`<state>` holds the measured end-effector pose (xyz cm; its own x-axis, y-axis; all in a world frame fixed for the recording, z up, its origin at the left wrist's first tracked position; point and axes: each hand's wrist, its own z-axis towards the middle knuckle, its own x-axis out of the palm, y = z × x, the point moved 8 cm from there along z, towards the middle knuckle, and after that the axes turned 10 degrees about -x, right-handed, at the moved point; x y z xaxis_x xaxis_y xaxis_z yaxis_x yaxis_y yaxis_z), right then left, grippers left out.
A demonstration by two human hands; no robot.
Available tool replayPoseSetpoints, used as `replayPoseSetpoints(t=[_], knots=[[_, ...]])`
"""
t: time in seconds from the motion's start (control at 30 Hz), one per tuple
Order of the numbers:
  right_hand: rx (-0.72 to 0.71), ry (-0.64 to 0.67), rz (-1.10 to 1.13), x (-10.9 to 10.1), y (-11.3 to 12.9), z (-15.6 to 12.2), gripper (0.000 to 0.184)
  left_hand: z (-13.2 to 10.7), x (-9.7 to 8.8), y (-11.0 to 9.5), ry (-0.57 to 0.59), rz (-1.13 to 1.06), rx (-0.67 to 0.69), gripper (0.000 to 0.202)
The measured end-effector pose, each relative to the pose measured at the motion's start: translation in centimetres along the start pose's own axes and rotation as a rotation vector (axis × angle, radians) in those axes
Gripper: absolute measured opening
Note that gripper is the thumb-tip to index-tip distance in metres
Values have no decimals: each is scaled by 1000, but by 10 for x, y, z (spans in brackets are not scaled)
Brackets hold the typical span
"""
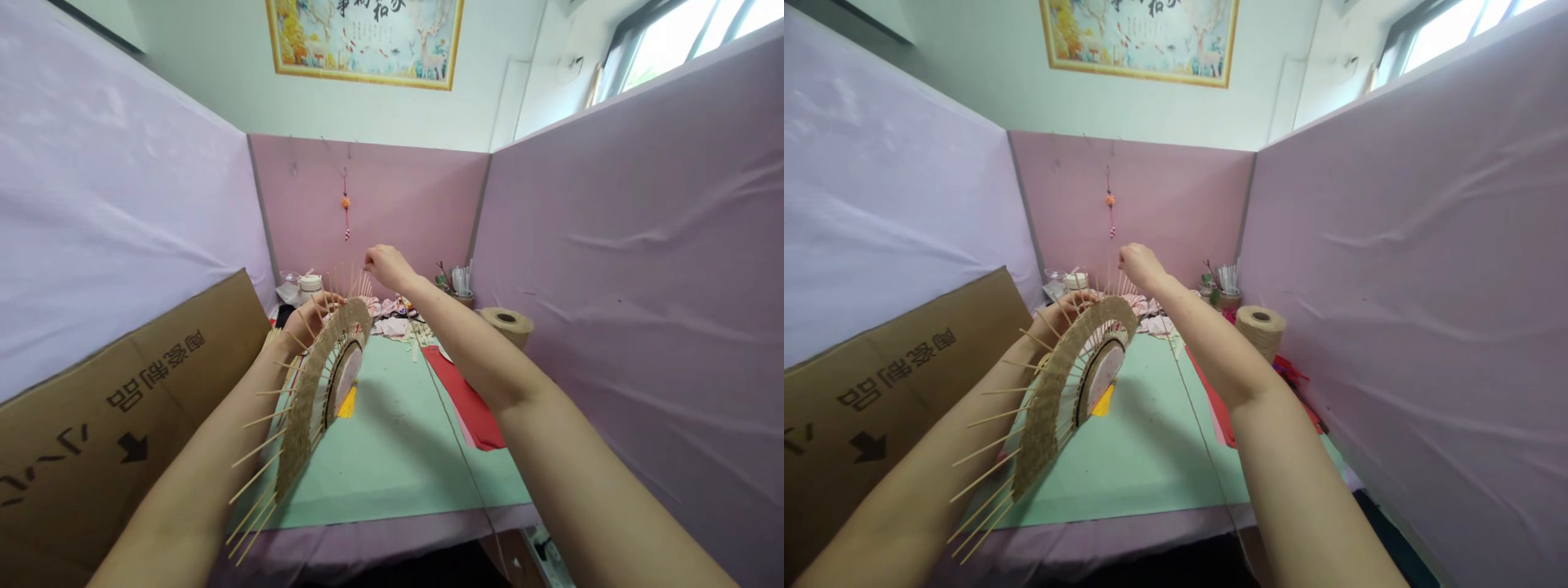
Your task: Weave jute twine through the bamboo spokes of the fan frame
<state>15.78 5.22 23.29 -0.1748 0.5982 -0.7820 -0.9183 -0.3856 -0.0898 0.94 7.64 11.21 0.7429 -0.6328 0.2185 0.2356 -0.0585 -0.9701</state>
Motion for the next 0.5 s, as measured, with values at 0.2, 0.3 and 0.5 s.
replayPoseSetpoints(t=[0.2, 0.3, 0.5], knots=[[59, -6, -67, -2, 1, 10, 24, 6, -1, 5, 39, 15, -12, 31], [-80, 50, -72, 2, 9, 24, 18, 9, -1, 6, 41, 16, -11, 27], [-119, 106, -39, 7, 5, 38, 17, 8, 1, 7, 53, 18, -28, 27]])
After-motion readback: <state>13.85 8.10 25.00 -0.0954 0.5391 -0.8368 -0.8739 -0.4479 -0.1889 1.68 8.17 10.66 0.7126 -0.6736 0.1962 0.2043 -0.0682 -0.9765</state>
